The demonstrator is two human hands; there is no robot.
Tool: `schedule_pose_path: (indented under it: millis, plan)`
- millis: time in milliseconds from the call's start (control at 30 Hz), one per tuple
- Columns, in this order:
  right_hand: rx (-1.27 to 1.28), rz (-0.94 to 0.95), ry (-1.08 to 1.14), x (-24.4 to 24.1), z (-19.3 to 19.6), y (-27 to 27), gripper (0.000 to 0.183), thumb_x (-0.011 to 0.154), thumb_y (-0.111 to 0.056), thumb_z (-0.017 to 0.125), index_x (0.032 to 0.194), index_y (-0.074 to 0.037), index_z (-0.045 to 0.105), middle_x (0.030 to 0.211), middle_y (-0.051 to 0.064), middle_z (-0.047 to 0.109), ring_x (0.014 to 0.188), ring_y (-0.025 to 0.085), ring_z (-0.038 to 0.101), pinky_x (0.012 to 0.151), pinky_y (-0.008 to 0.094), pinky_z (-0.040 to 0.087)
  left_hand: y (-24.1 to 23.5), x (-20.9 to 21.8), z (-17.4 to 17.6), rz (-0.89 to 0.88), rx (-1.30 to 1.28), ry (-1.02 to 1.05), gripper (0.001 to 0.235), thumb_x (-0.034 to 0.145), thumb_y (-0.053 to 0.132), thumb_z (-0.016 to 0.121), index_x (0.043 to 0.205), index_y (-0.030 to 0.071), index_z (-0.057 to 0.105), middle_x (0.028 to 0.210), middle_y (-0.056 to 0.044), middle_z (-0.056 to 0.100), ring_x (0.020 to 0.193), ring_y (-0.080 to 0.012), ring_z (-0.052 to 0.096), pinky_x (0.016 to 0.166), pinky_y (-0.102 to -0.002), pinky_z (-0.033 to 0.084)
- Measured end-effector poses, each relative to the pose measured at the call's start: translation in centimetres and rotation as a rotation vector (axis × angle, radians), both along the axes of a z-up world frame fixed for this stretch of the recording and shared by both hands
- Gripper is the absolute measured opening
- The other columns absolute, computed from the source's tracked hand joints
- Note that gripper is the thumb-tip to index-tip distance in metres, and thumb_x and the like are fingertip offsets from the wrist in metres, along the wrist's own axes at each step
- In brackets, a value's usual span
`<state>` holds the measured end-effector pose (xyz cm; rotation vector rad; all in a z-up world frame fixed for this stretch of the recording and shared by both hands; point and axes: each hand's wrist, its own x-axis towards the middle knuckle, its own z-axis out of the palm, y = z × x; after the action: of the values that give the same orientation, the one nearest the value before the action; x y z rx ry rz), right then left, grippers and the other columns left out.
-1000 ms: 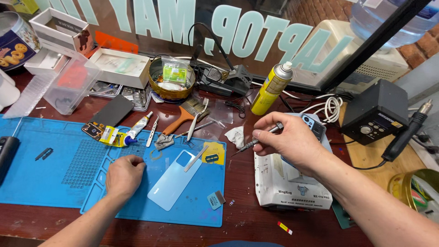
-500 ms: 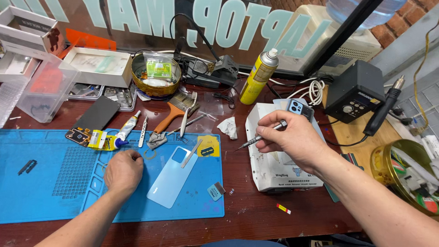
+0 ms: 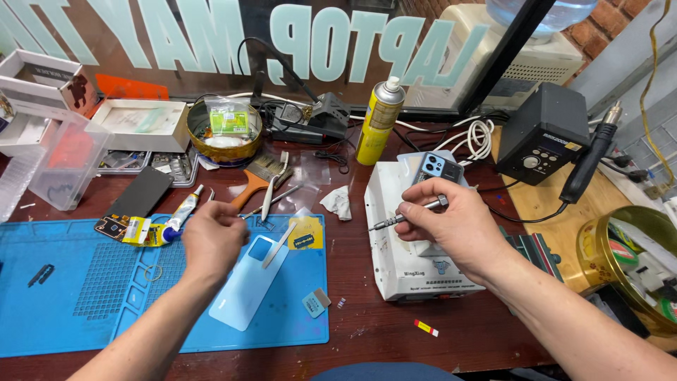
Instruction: The person uses a screwdriver to remove screws from the back of a smartphone. They then use a prying tool to separate the back cover from the phone's body.
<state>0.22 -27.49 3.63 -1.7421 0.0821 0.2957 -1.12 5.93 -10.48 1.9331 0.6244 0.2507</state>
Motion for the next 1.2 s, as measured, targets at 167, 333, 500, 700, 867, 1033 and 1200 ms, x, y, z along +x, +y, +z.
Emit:
schedule_pose_path:
  millis: [167, 333, 500, 700, 867, 1033, 1200]
  plan:
    - [0.143, -0.031, -0.074, 0.5, 0.8, -4.3, 0.021, 0.092, -0.006, 0.068, 0.11, 0.002, 0.065, 0.094, 0.012, 0.072, 0.081, 0.02, 0.074, 0.073, 0.033, 0.063, -12.7, 0.5, 4.8, -0.19, -0.867, -0.019, 0.027, 0.085, -0.001, 0.074, 0.109, 0.0, 0.063, 0.089, -0.012, 0.071, 0.074, -0.0229, 0.071, 0.07, -0.035, 0.062]
    - [0.312, -0.013, -0.117, 1.2, 1.6, -9.6, 0.019, 0.094, -0.005, 0.065, 0.11, 0.003, 0.062, 0.096, 0.012, 0.07, 0.081, 0.019, 0.074, 0.076, 0.036, 0.066, -21.3, 0.7, 7.7, -0.26, -1.303, 0.001, 0.021, 0.089, 0.005, 0.07, 0.108, 0.004, 0.062, 0.094, -0.008, 0.068, 0.083, -0.0194, 0.07, 0.077, -0.031, 0.061]
    - [0.341, -0.008, -0.092, 2.0, 1.7, -14.0, 0.019, 0.095, -0.005, 0.065, 0.111, 0.004, 0.061, 0.095, 0.012, 0.069, 0.081, 0.02, 0.073, 0.076, 0.037, 0.065, -26.1, 1.1, 8.2, -0.293, -1.438, -0.01, 0.019, 0.093, 0.005, 0.069, 0.11, 0.002, 0.063, 0.097, -0.008, 0.068, 0.086, -0.0175, 0.069, 0.08, -0.029, 0.061]
    - [0.338, 0.02, -0.06, 2.4, 0.6, -16.9, 0.02, 0.094, -0.006, 0.066, 0.111, 0.004, 0.063, 0.098, 0.013, 0.071, 0.083, 0.02, 0.073, 0.076, 0.037, 0.065, -28.7, 1.0, 7.9, -0.238, -1.404, 0.026, 0.019, 0.091, 0.004, 0.068, 0.109, 0.002, 0.062, 0.097, -0.01, 0.067, 0.086, -0.0203, 0.07, 0.08, -0.031, 0.062]
    - [0.294, 0.084, -0.005, 2.9, 0.1, -17.8, 0.024, 0.092, -0.007, 0.067, 0.114, 0.003, 0.064, 0.099, 0.013, 0.071, 0.085, 0.021, 0.074, 0.077, 0.037, 0.065, -29.2, 0.0, 7.7, -0.218, -1.382, 0.046, 0.017, 0.091, 0.003, 0.069, 0.106, 0.002, 0.062, 0.094, -0.01, 0.068, 0.084, -0.0208, 0.07, 0.078, -0.032, 0.061]
    - [0.117, 0.273, -0.062, 3.8, 1.6, -17.4, 0.032, 0.088, -0.007, 0.069, 0.118, 0.0, 0.065, 0.104, 0.009, 0.074, 0.088, 0.019, 0.076, 0.079, 0.034, 0.065, -28.1, -0.4, 7.9, -0.255, -1.293, 0.101, 0.013, 0.09, 0.002, 0.068, 0.102, 0.003, 0.063, 0.091, -0.01, 0.07, 0.081, -0.0208, 0.07, 0.077, -0.033, 0.061]
    - [-0.105, 0.336, -0.246, 4.9, 4.1, -15.3, 0.029, 0.088, -0.007, 0.07, 0.116, -0.001, 0.067, 0.101, 0.008, 0.078, 0.086, 0.016, 0.077, 0.077, 0.029, 0.063, -26.2, 1.9, 8.9, -0.43, -1.058, 0.038, 0.017, 0.091, 0.0, 0.067, 0.108, -0.001, 0.063, 0.09, -0.012, 0.071, 0.079, -0.0214, 0.071, 0.075, -0.035, 0.062]
